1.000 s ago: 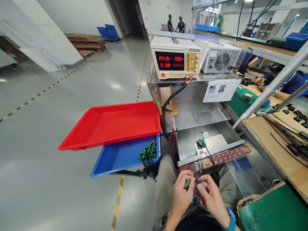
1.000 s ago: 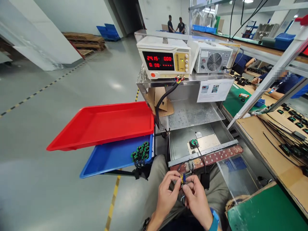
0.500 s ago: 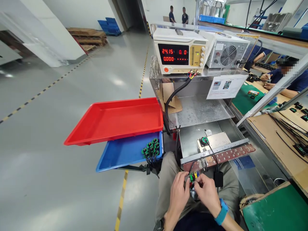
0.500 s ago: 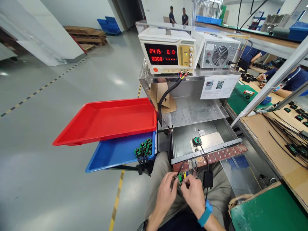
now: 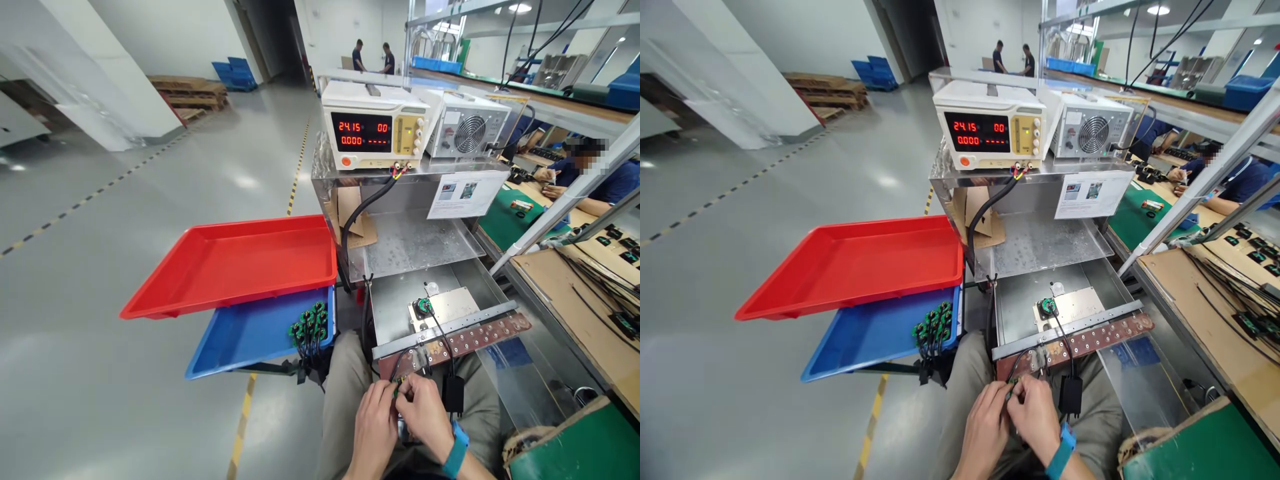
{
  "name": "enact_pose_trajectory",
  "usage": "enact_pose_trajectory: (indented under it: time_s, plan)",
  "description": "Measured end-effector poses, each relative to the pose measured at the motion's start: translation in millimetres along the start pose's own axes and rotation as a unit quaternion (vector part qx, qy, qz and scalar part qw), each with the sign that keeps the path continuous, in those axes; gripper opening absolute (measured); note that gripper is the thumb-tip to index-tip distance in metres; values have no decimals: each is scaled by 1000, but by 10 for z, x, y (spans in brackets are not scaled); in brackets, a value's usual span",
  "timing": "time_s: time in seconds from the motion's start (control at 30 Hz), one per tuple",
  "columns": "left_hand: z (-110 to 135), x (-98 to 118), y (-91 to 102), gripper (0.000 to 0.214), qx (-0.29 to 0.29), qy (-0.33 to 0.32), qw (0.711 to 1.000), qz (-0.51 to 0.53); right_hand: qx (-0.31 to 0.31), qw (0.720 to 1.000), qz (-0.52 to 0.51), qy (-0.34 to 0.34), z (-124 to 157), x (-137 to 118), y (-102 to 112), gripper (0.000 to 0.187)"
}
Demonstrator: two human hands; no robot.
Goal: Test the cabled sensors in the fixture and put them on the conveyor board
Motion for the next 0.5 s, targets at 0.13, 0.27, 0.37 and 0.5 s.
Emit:
enact_pose_trajectory:
  time_s: [0.13,0.27,0.37,0.5]
  plan:
    - [-8,-57,-57,34,39,-26,999,-18,-5,1000,-1,9,-15,-9,-6,13]
    - [16,-156,-168,35,67,-51,996,-21,-5,1000,-22,-5,-33,1,-38,15]
    - [42,-225,-246,36,64,-62,996,-17,1,1000,-28,-12,-51,33,-68,18]
    - [73,-289,-315,40,37,-68,997,-17,-4,999,-33,-6,-67,61,-79,17]
Point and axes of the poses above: each hand's wrist, its own z-axis away from the middle knuckle, its own y-axis out of the back of the hand, x = y × z, the point moved 1 cm from there along -z, towards the middle knuckle, and after that the axes turned 15 degrees about -z, right-handed, at the moved point
